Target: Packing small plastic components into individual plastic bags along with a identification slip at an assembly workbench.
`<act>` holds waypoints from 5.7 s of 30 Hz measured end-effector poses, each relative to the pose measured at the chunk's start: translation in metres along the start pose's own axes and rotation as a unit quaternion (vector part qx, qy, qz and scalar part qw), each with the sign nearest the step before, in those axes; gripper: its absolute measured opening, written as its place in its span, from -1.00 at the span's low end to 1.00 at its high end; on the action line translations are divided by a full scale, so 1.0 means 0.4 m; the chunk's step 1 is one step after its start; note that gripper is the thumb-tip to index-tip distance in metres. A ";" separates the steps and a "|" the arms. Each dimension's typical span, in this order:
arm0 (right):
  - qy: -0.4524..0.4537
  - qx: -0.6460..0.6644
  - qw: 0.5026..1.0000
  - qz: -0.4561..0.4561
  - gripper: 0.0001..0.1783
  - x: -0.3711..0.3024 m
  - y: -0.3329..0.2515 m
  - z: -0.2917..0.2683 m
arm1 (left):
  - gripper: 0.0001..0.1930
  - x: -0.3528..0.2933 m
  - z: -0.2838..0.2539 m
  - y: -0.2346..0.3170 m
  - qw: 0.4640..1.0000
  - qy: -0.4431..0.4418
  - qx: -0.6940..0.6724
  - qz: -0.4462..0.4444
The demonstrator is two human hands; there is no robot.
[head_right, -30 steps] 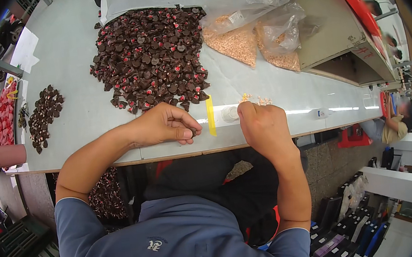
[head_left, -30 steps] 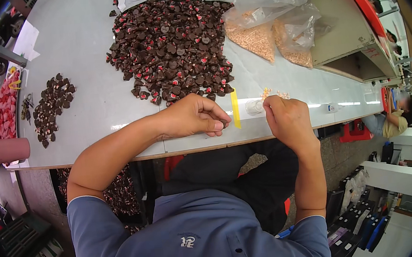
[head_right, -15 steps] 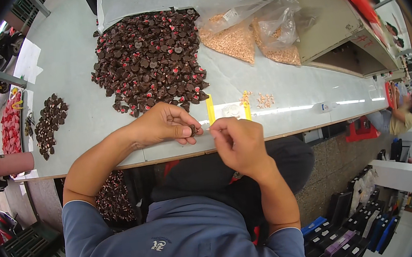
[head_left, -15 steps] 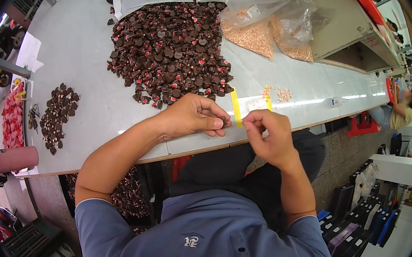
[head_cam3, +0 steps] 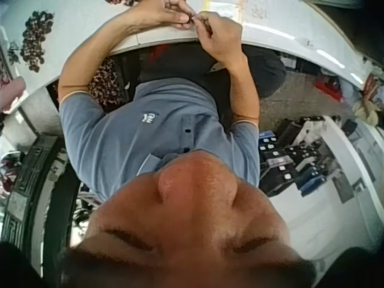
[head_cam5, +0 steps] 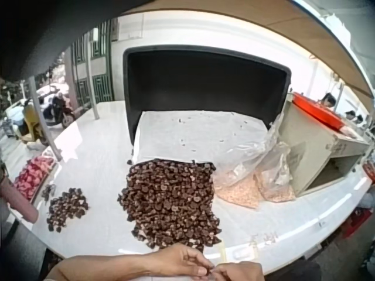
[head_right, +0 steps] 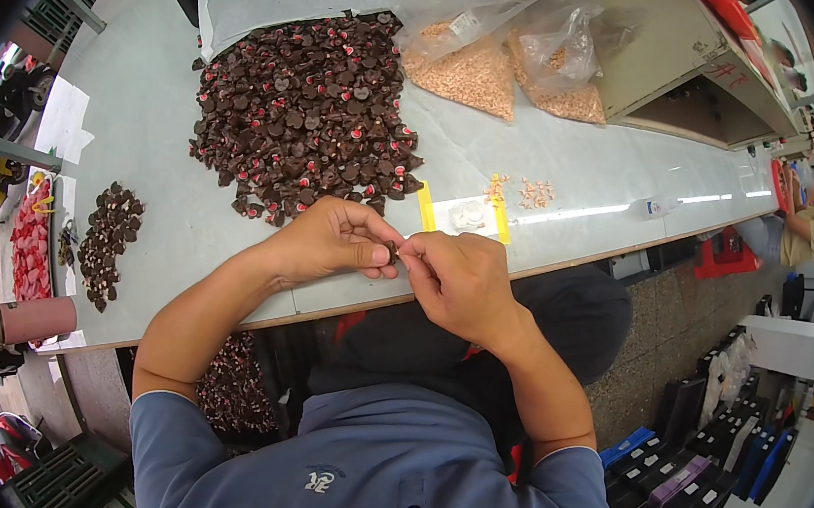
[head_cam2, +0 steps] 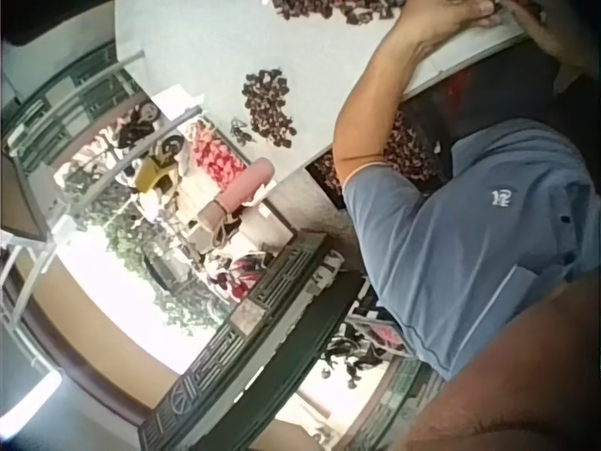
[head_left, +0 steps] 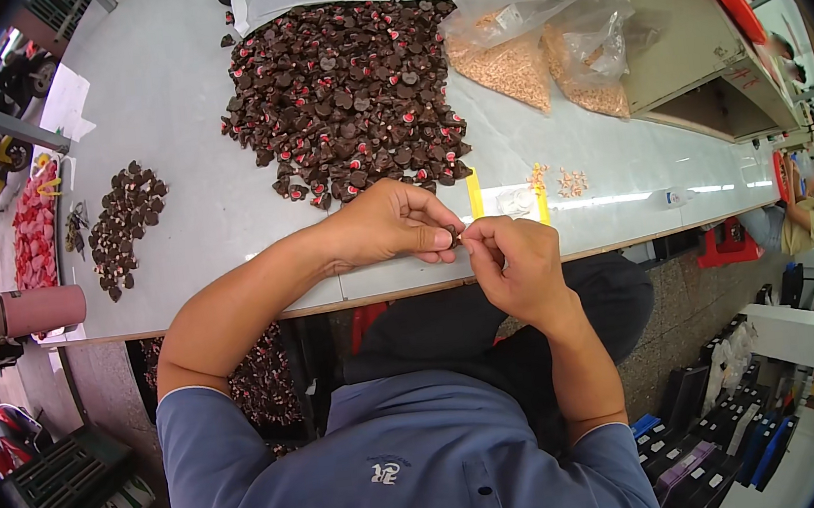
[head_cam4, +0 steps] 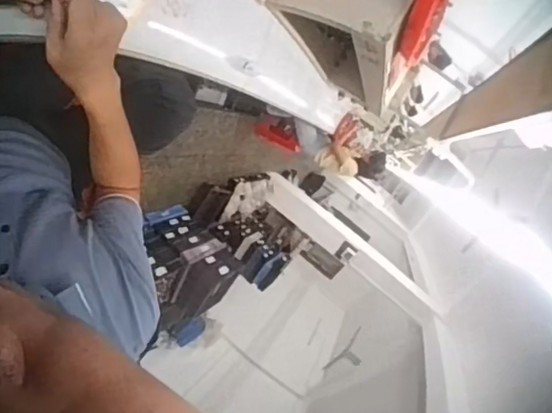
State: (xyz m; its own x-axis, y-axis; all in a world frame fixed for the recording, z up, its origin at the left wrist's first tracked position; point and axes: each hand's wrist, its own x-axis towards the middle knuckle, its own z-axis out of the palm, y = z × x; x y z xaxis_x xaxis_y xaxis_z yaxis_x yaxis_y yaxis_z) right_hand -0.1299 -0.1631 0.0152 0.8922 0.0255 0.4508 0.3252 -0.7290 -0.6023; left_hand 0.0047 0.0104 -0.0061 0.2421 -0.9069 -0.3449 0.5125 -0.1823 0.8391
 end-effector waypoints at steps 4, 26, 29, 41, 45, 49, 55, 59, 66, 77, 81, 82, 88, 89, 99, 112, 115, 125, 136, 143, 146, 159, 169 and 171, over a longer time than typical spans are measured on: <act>0.008 -0.070 0.995 -0.077 -0.85 -0.002 -0.004 0.003 | -0.73 0.003 0.000 -0.004 1.000 0.002 -0.001 0.010; 0.061 -0.213 0.951 0.215 -0.90 -0.092 0.186 -0.198 | -0.75 0.002 0.007 0.004 0.998 0.008 0.059 -0.011; 0.036 -0.222 0.954 0.199 -0.91 -0.080 0.198 -0.189 | -0.76 0.004 0.007 0.002 0.998 0.008 0.058 -0.014; 0.074 -0.061 0.964 0.247 -0.93 -0.070 0.129 -0.152 | -0.74 0.001 0.008 0.016 0.998 -0.009 0.053 -0.038; 0.050 0.131 0.982 0.124 -0.91 -0.049 0.033 -0.035 | -0.74 -0.012 0.011 0.015 0.997 -0.030 0.046 -0.056; 0.057 0.145 0.985 0.067 -0.89 -0.030 0.009 0.042 | -0.74 -0.013 0.006 0.017 0.997 -0.039 0.020 -0.065; 0.113 0.037 0.993 0.003 -0.87 -0.035 0.006 0.063 | -0.75 -0.009 0.005 0.017 0.998 -0.047 0.006 -0.050; 0.116 0.005 0.993 -0.038 -0.85 -0.033 0.007 0.076 | -0.79 -0.017 -0.001 0.011 0.998 -0.033 -0.008 -0.051; 0.125 0.102 0.979 0.125 -0.93 -0.042 -0.024 0.025 | -0.79 -0.008 0.004 0.012 0.999 -0.025 -0.023 -0.034; -0.026 0.044 0.998 0.041 -0.84 -0.010 -0.022 -0.008 | -0.79 -0.011 0.007 0.013 0.998 -0.045 0.027 -0.030; -0.033 0.038 0.998 0.042 -0.85 -0.006 -0.027 -0.010 | -0.78 -0.013 0.007 0.013 0.998 -0.041 0.038 -0.034; -0.033 0.038 0.998 0.042 -0.85 -0.007 -0.026 -0.011 | -0.77 -0.013 0.006 0.013 0.998 -0.041 0.035 -0.038; -0.029 0.044 0.998 0.043 -0.87 -0.012 -0.019 -0.001 | -0.77 -0.014 0.003 0.012 0.998 -0.038 0.034 -0.042; -0.024 0.043 0.998 0.038 -0.87 -0.014 -0.017 0.001 | -0.77 -0.015 0.003 0.013 0.998 -0.040 0.036 -0.044; 0.017 0.013 1.000 0.002 -0.87 -0.013 -0.011 -0.002 | -0.76 -0.007 0.007 0.014 0.998 -0.034 0.018 -0.048; -0.091 -0.295 0.951 -0.007 -0.89 0.035 0.061 -0.169 | -0.71 -0.002 -0.001 0.007 0.999 -0.021 0.013 -0.023; -0.117 -0.308 0.944 -0.001 -0.90 0.034 0.069 -0.169 | -0.71 0.000 0.003 0.007 0.999 -0.024 0.015 -0.025; -0.083 -0.276 0.957 -0.020 -0.90 0.032 0.053 -0.163 | -0.70 -0.005 0.008 0.012 0.999 -0.007 0.018 -0.026; 0.012 -0.059 0.998 -0.005 -0.84 0.007 -0.023 -0.022 | -0.68 -0.002 0.001 0.008 1.000 -0.007 -0.004 -0.026; 0.019 -0.081 0.996 -0.020 -0.85 0.005 -0.022 -0.003 | -0.68 -0.003 0.001 0.003 1.000 -0.003 0.005 -0.026; 0.023 -0.079 0.996 -0.035 -0.86 0.000 -0.012 0.008 | -0.69 -0.001 -0.004 0.002 1.000 -0.010 0.011 -0.024; -0.052 0.172 0.959 0.217 -0.82 0.004 -0.028 -0.001 | -0.74 -0.002 -0.006 0.008 0.999 -0.027 0.015 -0.017; 0.244 0.290 0.883 0.276 -0.88 -0.052 0.015 -0.060 | -0.77 0.000 -0.009 0.001 1.000 -0.002 -0.008 -0.016; 0.300 0.238 0.886 0.263 -0.89 -0.073 0.048 -0.096 | -0.77 0.001 -0.011 0.004 1.000 -0.008 -0.006 -0.021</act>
State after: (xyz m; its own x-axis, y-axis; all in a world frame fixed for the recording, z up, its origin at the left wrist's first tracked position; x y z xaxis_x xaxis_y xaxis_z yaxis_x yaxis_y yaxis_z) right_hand -0.1616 -0.2038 0.0158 0.6785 -0.7043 0.2089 0.1369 -0.1581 -0.9779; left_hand 0.0093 0.0114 -0.0067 0.2067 -0.9050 -0.3718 0.5314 -0.2152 0.8193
